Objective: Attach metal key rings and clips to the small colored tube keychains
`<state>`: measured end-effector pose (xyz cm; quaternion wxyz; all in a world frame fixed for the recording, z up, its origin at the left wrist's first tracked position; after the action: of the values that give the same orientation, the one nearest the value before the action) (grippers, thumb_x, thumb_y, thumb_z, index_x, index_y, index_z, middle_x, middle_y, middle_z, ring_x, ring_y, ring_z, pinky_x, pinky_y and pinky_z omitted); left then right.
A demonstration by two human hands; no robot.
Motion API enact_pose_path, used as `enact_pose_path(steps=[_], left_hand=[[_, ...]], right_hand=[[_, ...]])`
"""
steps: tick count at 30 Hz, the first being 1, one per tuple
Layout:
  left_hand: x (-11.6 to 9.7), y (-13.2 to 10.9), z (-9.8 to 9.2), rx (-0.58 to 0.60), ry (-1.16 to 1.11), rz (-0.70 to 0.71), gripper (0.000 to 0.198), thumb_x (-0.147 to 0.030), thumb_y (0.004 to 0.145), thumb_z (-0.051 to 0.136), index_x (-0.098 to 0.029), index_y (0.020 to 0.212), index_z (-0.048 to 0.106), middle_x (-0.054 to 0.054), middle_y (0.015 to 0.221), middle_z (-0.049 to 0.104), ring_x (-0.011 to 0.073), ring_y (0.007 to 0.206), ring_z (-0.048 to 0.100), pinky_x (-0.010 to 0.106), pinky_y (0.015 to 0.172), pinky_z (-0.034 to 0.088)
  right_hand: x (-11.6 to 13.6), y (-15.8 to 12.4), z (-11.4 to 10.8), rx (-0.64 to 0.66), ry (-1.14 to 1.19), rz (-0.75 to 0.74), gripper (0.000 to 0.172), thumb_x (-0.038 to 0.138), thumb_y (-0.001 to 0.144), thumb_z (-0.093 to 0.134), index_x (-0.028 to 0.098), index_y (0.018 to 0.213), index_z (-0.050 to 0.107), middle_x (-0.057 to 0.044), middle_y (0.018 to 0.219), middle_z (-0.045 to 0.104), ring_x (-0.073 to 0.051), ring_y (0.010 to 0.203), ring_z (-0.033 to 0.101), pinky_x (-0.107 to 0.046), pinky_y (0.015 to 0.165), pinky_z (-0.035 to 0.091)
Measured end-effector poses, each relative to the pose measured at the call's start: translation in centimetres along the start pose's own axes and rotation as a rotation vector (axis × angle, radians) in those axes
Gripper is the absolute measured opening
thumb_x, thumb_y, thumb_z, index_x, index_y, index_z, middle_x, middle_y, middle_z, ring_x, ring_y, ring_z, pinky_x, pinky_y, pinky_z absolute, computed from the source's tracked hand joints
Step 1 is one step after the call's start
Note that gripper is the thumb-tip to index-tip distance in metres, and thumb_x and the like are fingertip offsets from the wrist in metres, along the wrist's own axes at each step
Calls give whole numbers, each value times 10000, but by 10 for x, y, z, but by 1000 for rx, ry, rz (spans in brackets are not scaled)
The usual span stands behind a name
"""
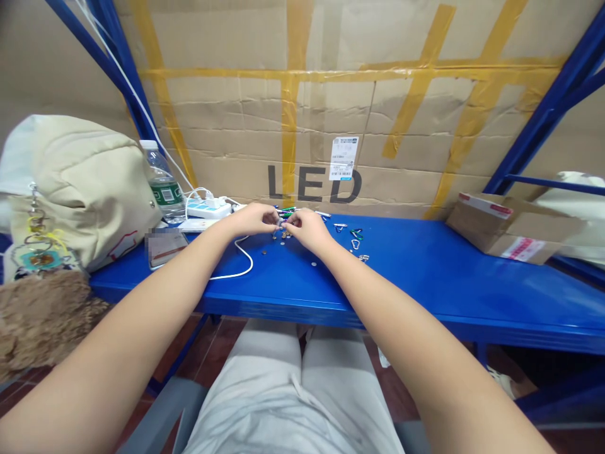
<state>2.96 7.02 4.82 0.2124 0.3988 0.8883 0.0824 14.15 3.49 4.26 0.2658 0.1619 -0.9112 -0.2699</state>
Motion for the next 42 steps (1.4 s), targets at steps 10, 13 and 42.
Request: enact_pose_path(steps=[10,13,42], left_hand=[[-17,-1,4,15,74,72,151,-263,716,574,-152,803,629,28,799,689,157,739,613,242,623,403],[-19,-1,3,11,91,73,163,-274,722,570,-150,809,631,36,824,694,162,763,619,245,639,413],[-3,-3,4,34,52,-54,196,-327,738,561,-186,856,628,32,856,697,175,777,623,275,674,451]], right_hand=[[12,-3,-4,-42,145,-84,73,235,804,643,172,832,666,-35,803,645,-155,737,553,-271,679,410],[8,-3,-5,-36,160,-46,95,245,815,625,175,859,670,-37,813,663,-158,736,561,-271,676,413],[-88,-22,-34,532,-428,287,179,281,759,663,210,902,744,-46,953,751,-215,873,677,-280,723,493]])
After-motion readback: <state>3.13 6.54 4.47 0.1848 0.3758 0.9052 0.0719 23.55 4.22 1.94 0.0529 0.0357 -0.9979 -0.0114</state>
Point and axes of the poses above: each hand's wrist, its own y-axis towards the middle knuckle, its own z-axis out of the palm, x = y × z, the point moved 9 cm from there along y, towards the middle knuckle
